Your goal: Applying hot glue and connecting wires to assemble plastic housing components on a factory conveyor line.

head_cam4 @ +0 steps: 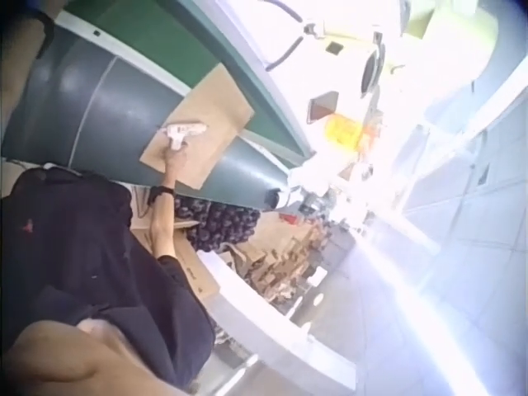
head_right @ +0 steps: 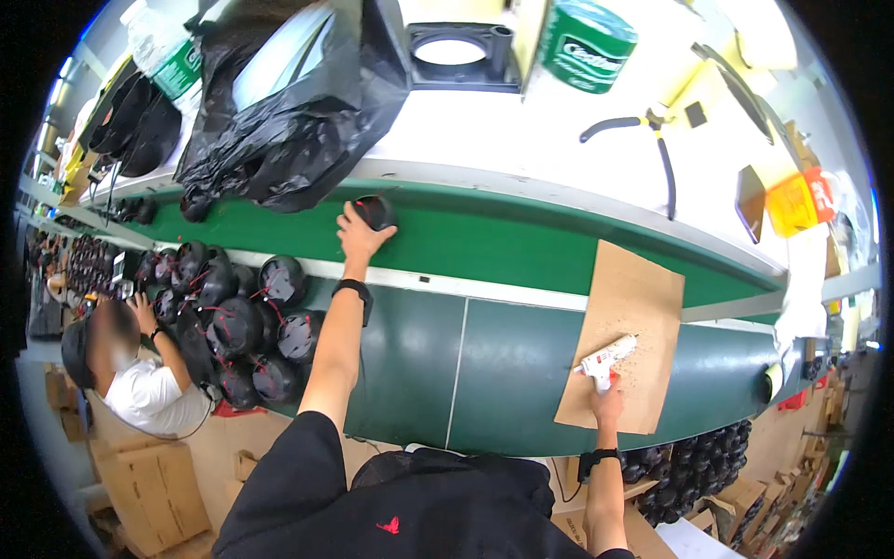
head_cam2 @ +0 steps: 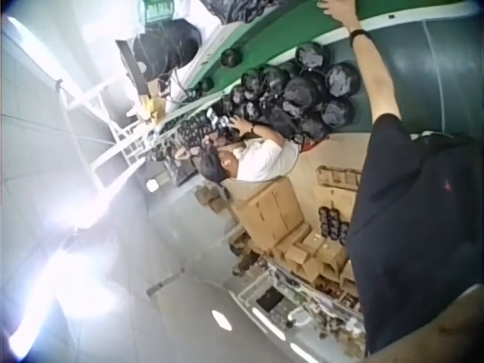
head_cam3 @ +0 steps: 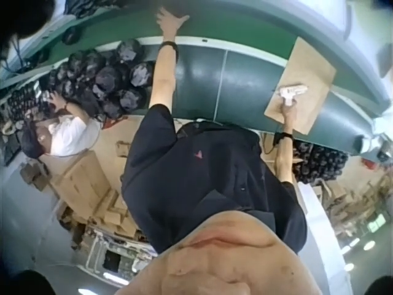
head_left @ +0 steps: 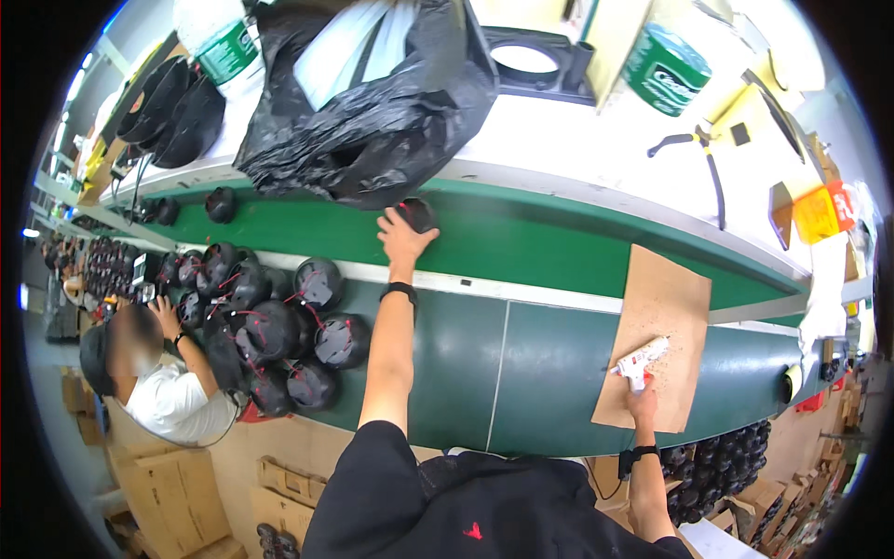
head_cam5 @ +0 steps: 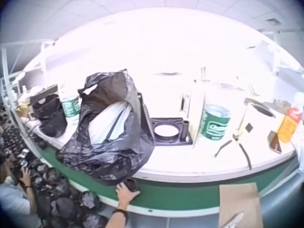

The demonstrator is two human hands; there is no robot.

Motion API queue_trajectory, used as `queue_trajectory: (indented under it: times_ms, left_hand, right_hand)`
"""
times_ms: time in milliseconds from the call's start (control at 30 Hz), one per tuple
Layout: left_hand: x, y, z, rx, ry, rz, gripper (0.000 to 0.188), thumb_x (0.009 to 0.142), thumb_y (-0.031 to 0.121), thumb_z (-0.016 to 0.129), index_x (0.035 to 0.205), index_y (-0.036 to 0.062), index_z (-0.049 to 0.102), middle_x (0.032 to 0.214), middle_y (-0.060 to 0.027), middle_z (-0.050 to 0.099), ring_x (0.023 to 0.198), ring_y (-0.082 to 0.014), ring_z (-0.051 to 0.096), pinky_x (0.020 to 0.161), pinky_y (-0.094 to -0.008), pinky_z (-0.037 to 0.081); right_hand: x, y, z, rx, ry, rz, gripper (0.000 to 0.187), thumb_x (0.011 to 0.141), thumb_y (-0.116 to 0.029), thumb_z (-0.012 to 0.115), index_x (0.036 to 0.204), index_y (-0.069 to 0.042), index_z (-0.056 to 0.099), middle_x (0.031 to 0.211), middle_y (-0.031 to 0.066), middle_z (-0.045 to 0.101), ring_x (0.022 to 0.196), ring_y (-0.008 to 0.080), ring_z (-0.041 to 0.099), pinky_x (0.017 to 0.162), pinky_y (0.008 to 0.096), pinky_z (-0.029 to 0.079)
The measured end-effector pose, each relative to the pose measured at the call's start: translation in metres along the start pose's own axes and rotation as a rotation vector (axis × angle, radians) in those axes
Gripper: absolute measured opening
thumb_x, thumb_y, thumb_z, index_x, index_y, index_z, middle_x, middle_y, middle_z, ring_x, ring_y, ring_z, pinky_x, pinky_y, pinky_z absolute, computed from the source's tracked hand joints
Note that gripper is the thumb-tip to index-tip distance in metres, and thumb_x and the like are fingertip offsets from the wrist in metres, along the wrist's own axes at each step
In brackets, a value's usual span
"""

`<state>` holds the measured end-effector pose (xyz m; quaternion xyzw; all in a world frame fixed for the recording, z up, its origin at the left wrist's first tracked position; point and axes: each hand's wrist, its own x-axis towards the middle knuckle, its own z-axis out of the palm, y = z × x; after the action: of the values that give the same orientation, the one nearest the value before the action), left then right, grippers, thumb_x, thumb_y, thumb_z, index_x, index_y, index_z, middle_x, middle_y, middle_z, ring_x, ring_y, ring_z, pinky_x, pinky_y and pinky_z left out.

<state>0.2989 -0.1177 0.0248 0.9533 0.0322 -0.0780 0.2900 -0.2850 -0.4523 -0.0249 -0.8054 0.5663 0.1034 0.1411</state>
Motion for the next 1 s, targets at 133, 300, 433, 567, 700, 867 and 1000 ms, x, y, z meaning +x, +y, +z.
queue_trajectory:
  times_ms: [133,300,433,567,700,867,1000]
  left_hand:
    - [-0.074,-0.010,0.007,-0.009,-0.148,0.480,0.129,0.051,0.039,0.093,0.153,0.0098,0.019,0.149,-0.0270,0.031,0.131,-0.0520,0.039,0.105,-0.0560,0.043]
    - [-0.239,-0.057,-0.002,0.077,-0.414,0.620,0.121,0.052,0.039,0.093,0.152,0.0199,0.029,0.152,-0.0210,0.031,0.134,-0.0466,0.038,0.101,-0.0564,0.048]
    - [-0.308,-0.060,-0.014,0.141,-0.424,0.432,0.118,0.060,0.046,0.088,0.155,0.0177,0.023,0.151,-0.0264,0.029,0.130,-0.0489,0.044,0.095,-0.0572,0.051]
    - [-0.307,-0.052,-0.021,-0.006,-0.670,0.277,0.113,0.076,0.056,0.075,0.157,0.0068,0.013,0.140,-0.0336,0.046,0.114,-0.0515,0.059,0.097,-0.0522,0.050]
    - [-0.296,-0.083,-0.012,-0.116,-0.952,0.227,0.105,0.081,0.056,0.072,0.152,-0.0033,0.023,0.126,-0.0346,0.059,0.116,-0.0456,0.061,0.097,-0.0469,0.050]
    - [-0.290,-0.101,0.020,-0.476,-0.889,0.130,0.063,0.091,0.042,0.070,0.132,-0.0047,0.056,0.107,-0.0187,0.067,0.096,-0.0251,0.066,0.084,-0.0347,0.054]
    - [-0.284,-0.075,0.034,-0.430,-0.803,0.422,0.039,0.088,0.030,0.075,0.117,0.0044,0.071,0.093,-0.0036,0.060,0.080,-0.0132,0.055,0.072,-0.0294,0.049]
  right_hand:
    - [-0.008,-0.016,0.005,-0.089,0.161,0.065,0.077,0.077,-0.016,0.066,0.144,-0.009,0.029,0.110,0.0304,0.062,0.101,0.0476,0.063,0.087,0.0545,0.051]
    - [0.000,-0.012,0.011,-0.173,0.146,0.049,0.082,0.076,-0.013,0.064,0.150,-0.011,0.027,0.122,0.0305,0.057,0.112,0.0458,0.059,0.096,0.0526,0.047]
    - [0.017,0.000,0.004,0.104,0.003,0.035,0.076,0.076,-0.009,0.061,0.148,-0.012,0.034,0.125,0.0257,0.060,0.118,0.0409,0.058,0.100,0.0485,0.046]
    - [0.028,0.025,0.006,0.471,0.159,-0.050,0.060,0.082,-0.014,0.068,0.139,-0.007,0.048,0.124,0.0163,0.064,0.120,0.0279,0.059,0.102,0.0403,0.044]
    - [-0.010,-0.014,-0.035,1.260,-0.218,0.186,0.024,0.096,-0.024,0.064,0.113,-0.010,0.055,0.061,-0.0019,0.045,0.046,0.0088,0.039,0.041,0.0268,0.032]
    - [-0.093,-0.039,-0.091,1.071,-0.477,-0.080,0.028,0.096,-0.015,0.061,0.122,-0.006,0.059,0.087,0.0033,0.064,0.069,0.0106,0.058,0.057,0.0266,0.048]
    - [-0.131,-0.052,-0.097,0.794,-0.669,-0.365,0.040,0.086,-0.002,0.064,0.126,-0.003,0.061,0.110,0.0065,0.068,0.093,0.0149,0.063,0.074,0.0311,0.054]
